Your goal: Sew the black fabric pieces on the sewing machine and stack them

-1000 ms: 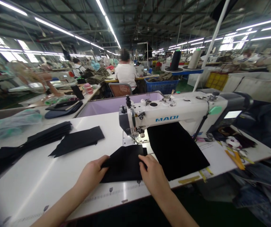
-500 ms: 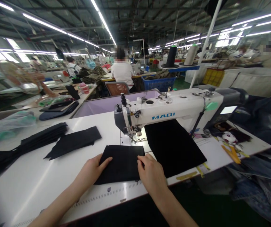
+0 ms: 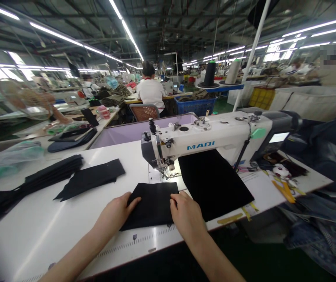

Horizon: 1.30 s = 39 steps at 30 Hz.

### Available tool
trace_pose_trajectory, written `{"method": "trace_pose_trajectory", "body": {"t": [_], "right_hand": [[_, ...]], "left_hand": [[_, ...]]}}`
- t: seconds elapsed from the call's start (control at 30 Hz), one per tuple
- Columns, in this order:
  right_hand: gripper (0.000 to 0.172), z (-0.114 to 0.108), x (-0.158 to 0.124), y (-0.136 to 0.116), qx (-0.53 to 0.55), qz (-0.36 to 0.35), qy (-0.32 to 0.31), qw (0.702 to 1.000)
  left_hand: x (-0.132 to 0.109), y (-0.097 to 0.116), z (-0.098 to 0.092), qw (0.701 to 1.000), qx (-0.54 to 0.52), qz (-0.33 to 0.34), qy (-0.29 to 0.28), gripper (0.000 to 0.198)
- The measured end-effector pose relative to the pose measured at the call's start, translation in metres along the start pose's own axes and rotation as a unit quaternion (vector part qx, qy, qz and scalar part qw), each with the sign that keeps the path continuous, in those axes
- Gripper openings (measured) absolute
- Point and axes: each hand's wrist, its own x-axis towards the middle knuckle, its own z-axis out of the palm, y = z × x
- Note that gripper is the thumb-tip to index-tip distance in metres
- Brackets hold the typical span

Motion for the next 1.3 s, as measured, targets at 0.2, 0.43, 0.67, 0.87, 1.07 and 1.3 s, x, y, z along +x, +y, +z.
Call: {"method": "trace_pose_trajectory", "body": {"t": [0.2, 0.43, 0.67, 0.87, 1.07, 1.3], "right_hand": [[0.023, -0.004, 0.0, 0.001, -0.097, -0.153, 0.06, 0.982], [0.028, 0.013, 0.024, 0.001, -0.032, -0.194, 0.009, 0.98], [0.026, 0.015, 0.038, 0.006, 0.005, -0.186, -0.013, 0.983], [0.026, 0.019, 0.038, 0.008, 0.01, -0.183, 0.001, 0.983], [0.026, 0.019, 0.038, 0.01, 0.009, -0.183, 0.004, 0.983], [0.026, 0.023, 0.04, 0.012, 0.01, -0.185, 0.004, 0.983]], "left_hand": [[-0.009, 0.015, 0.003, 0.988, 0.05, 0.061, 0.131, 0.035], [0.016, 0.033, 0.035, 0.945, -0.043, 0.31, 0.095, 0.048], [0.032, 0.019, 0.027, 0.942, -0.059, 0.323, 0.072, 0.047], [0.036, 0.021, 0.027, 0.942, -0.054, 0.324, 0.068, 0.048], [0.038, 0.019, 0.03, 0.94, -0.051, 0.329, 0.076, 0.048], [0.043, 0.018, 0.037, 0.937, -0.046, 0.334, 0.092, 0.048]]}}
